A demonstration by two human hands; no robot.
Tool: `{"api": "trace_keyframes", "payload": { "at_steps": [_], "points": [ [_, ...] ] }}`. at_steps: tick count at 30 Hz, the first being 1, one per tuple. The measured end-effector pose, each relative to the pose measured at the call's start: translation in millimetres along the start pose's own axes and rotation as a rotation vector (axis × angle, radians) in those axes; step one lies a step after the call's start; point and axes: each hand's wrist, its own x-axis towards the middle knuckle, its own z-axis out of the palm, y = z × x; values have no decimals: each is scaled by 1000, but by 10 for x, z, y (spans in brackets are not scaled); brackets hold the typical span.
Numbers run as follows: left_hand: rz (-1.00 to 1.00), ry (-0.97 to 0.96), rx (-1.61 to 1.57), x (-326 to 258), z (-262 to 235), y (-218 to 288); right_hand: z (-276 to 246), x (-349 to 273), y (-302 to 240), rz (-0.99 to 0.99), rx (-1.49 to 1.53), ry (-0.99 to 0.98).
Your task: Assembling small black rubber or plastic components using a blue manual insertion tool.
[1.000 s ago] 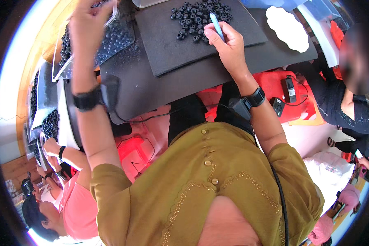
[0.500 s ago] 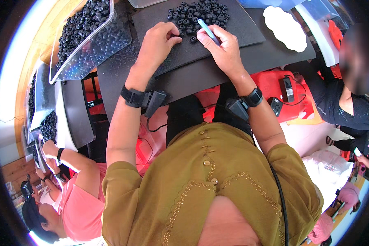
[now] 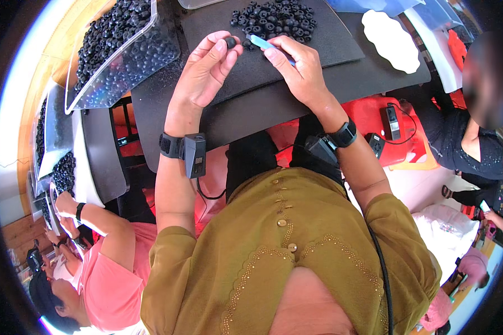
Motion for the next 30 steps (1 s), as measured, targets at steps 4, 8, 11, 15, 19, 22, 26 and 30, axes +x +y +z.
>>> {"api": "trace_keyframes", "payload": {
  "at_steps": [4, 8, 11, 15, 19, 22, 26, 30],
  "points": [
    [-27, -92, -147, 12, -48, -37, 37, -17, -22, -24, -26, 7],
    [-13, -18, -111, -3, 36, -40, 57, -29, -33, -13, -42, -7],
    [-6, -9, -102, -10, 48, -37, 64, -29, -27, -20, -64, -11],
    [-12, -73, -128, -3, -10, -69, 52, -18, -36, -63, -102, -10],
    [-23, -55, -139, 4, -23, -72, 40, -10, -54, -55, -137, -32],
    [-36, -30, -137, -1, -11, -68, 42, -6, -44, -68, -129, -23],
    [-26, -44, -101, 1, 21, -74, 44, -10, -45, -69, -145, -28],
    [-26, -31, -43, 4, 36, -82, 40, -9, -44, -70, -150, -23]
  ]
}}
